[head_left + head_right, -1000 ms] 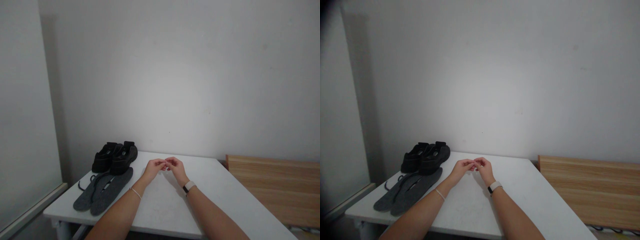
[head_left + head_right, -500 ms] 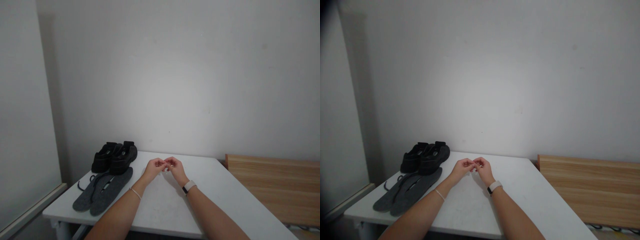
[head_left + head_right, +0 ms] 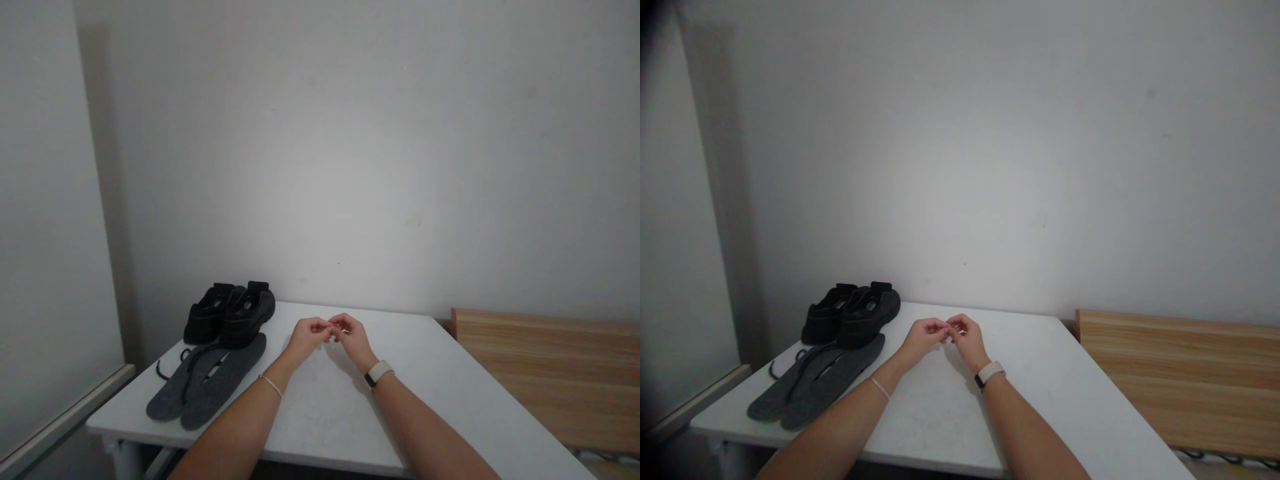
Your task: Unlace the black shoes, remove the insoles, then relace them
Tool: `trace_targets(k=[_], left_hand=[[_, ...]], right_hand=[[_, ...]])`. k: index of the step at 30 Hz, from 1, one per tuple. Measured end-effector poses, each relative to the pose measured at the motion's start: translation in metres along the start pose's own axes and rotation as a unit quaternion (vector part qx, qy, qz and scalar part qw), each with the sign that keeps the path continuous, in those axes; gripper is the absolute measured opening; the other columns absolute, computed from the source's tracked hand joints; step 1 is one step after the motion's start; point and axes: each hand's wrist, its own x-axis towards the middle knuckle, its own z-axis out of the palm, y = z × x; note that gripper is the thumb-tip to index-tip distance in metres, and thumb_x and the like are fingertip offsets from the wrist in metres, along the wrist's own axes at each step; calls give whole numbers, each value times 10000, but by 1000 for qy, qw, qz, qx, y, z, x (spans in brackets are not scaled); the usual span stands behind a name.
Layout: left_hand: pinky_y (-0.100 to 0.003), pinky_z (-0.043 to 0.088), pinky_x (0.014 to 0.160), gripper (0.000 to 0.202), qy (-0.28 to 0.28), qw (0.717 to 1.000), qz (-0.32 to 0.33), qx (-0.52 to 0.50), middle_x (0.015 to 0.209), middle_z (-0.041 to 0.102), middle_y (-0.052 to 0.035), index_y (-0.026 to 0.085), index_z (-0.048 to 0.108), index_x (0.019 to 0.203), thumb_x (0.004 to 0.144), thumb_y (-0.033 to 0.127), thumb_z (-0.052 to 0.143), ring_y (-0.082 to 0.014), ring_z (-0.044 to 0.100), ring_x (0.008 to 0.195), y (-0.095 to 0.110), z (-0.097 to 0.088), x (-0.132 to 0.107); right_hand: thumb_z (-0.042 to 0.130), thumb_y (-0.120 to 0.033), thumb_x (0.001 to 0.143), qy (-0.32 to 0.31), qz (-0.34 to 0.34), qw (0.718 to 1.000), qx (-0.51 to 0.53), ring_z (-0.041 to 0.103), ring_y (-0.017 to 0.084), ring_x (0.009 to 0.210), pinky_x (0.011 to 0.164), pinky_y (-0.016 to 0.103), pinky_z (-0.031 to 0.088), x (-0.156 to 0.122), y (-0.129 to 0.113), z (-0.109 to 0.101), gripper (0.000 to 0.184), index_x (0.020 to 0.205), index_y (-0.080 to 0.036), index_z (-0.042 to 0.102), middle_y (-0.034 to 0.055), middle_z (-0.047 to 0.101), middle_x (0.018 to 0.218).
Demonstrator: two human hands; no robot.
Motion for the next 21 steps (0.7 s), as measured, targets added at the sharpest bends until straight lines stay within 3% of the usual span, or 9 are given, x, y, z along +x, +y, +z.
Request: trace_targets(k=[21], left_hand=[[-261, 484, 551, 324, -8, 1000, 8, -8, 609, 713, -47, 130, 751, 744, 612, 416, 825, -150, 622, 533, 1, -1, -1]], right_hand=[[749, -403, 698, 4, -11, 1000, -12, 612, 171, 623, 534, 277, 508, 0, 1, 0, 254, 804, -182, 686, 47, 694, 747]])
